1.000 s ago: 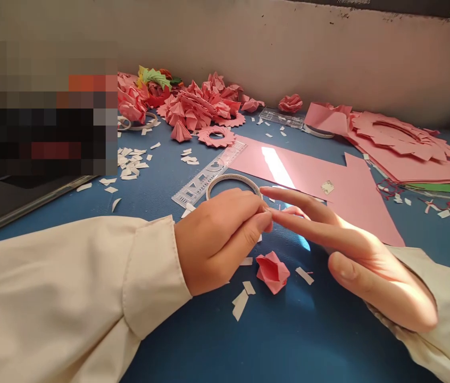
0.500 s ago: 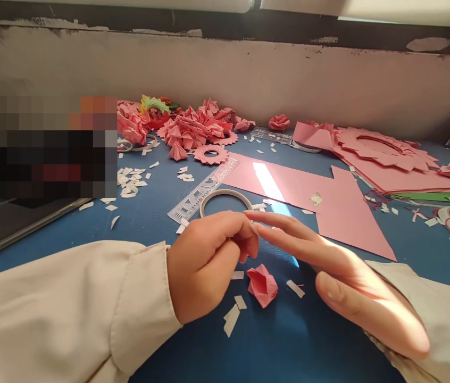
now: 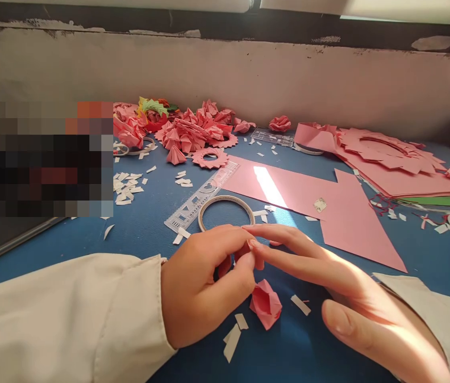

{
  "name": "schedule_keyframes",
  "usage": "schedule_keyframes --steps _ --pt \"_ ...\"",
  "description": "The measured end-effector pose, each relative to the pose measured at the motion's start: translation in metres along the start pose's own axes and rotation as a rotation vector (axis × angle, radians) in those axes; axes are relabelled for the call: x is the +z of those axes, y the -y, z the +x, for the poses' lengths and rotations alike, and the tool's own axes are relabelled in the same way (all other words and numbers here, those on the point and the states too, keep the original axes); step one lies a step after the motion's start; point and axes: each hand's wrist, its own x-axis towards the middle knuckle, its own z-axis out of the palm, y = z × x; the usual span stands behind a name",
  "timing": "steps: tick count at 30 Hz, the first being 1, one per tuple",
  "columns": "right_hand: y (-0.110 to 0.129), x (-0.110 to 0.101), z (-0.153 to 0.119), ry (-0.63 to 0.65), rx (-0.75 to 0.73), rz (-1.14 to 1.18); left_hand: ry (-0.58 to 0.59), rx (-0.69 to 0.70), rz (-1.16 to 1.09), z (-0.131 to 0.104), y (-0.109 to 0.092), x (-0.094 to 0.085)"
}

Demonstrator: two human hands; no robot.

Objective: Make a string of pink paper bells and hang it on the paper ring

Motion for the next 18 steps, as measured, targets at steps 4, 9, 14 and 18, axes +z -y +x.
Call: schedule_keyframes --steps 4,9,14,18 --pt "0.0004 -0.0001 0.0000 -0.010 0.013 -0.016 -0.038 0.027 -0.042 -0.0014 -0.0003 -0.0004" --pt "-0.0022 -0.0002 0.0005 -0.006 -0.010 -0.005 -0.042 -0.040 0.007 -0.0020 -0.0036 0.0003" --pt "-0.0025 -0.0008 0.0009 -0.001 -0.023 -0.008 -0.028 0.037 0.046 -0.0012 -0.0021 0.0000" --pt "-0.0016 -0.0015 0.0014 0.032 -0.033 -0.009 -0.006 0.057 0.089 -0.0015 -0.0006 -0.0010"
